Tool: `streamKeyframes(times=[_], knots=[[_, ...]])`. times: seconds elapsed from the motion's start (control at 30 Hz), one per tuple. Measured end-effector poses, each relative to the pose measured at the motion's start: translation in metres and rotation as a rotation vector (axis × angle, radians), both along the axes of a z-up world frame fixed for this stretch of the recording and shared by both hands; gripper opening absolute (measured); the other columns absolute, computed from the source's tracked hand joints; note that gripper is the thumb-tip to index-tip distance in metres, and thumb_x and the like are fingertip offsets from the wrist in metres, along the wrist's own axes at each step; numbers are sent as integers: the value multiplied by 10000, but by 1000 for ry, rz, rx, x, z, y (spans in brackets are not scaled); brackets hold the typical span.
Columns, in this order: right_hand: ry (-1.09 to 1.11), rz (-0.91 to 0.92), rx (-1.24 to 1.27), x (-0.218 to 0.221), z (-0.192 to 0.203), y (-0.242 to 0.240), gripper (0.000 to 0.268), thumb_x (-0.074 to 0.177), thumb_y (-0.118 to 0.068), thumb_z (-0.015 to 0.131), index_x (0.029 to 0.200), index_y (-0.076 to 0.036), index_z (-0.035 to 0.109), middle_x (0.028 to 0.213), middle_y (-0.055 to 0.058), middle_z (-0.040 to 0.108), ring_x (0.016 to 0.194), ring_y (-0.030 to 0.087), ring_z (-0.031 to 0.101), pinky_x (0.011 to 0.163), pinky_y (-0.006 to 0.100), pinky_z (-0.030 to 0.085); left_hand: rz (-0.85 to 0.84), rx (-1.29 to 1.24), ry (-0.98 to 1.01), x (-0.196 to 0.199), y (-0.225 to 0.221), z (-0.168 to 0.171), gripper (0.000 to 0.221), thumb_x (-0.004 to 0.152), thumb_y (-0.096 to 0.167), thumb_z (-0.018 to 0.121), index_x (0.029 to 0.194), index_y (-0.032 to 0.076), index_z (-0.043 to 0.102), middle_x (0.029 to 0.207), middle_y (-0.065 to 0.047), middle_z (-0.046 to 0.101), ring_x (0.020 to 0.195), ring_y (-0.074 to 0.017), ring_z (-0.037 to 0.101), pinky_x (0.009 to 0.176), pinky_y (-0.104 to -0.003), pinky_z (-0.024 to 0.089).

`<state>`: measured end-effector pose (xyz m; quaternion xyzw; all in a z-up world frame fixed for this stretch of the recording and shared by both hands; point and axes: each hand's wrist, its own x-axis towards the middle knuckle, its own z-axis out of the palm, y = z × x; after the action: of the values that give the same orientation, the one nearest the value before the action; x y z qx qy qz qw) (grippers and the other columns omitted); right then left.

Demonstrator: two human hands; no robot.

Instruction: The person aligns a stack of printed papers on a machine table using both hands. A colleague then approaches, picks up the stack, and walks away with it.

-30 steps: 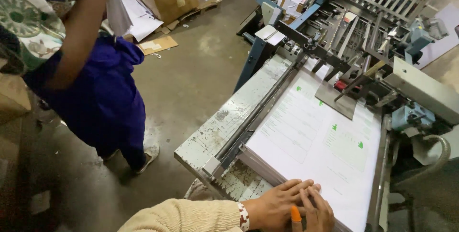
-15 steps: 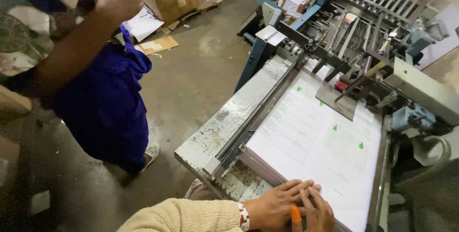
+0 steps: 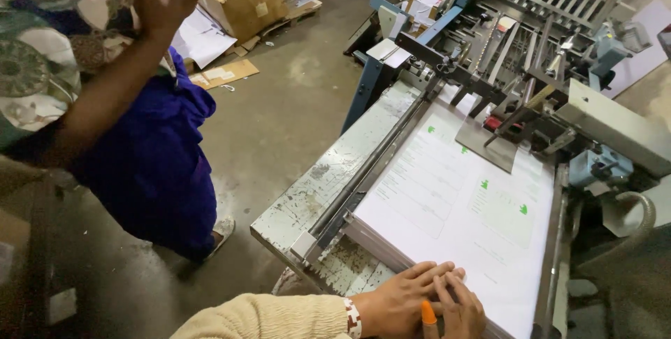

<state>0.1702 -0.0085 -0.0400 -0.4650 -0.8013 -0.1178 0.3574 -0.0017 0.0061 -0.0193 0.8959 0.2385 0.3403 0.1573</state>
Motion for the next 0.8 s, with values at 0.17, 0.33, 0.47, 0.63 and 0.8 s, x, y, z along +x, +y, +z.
streamKeyframes(times=[0.17, 0.33, 0.47, 0.63, 0.8], knots=[[-21, 97, -34, 12, -5, 12, 539, 869, -441, 478, 1320, -158, 562, 1381, 146, 537, 1193, 325, 584, 941, 457, 478, 499, 625, 464, -2, -1, 3, 848, 907, 792, 511, 1550, 304, 252, 1645, -59, 132, 1549, -223, 90, 1287, -339, 74], [-27, 81, -15, 15, -14, 12, 543, 868, -455, 471, 1322, -171, 559, 1390, 124, 527, 1201, 308, 573, 981, 471, 465, 240, 289, 251, -2, -2, 3, 728, 955, 578, 393, 1543, 199, 193, 1644, -137, 94, 1548, -299, 58, 1278, -419, 42], [-47, 85, -22, 20, -20, 15, 571, 861, -475, 455, 1335, -171, 545, 1404, 113, 500, 1224, 301, 552, 1010, 491, 446, 334, 434, 379, 0, 0, -2, 811, 911, 626, 536, 1552, 207, 268, 1648, -127, 86, 1547, -265, 39, 1271, -378, 11], [29, 52, -264, 11, 9, 6, 603, 799, -449, 542, 1347, -197, 542, 1427, 88, 507, 1317, 289, 483, 1034, 448, 393, 230, 364, 220, -2, 2, 0, 726, 937, 571, 448, 1529, 207, 241, 1637, -169, 141, 1539, -336, 124, 1272, -445, 89], [1079, 861, -961, -3, 84, -7, 1047, 835, -508, 652, 1545, -224, -64, 1565, 280, 159, 1459, 419, 175, 1126, 515, 108, 141, 260, 154, 3, 3, -7, 585, 874, 377, 576, 1418, 183, 481, 1628, -196, 252, 1547, -351, 182, 1288, -472, 96]])
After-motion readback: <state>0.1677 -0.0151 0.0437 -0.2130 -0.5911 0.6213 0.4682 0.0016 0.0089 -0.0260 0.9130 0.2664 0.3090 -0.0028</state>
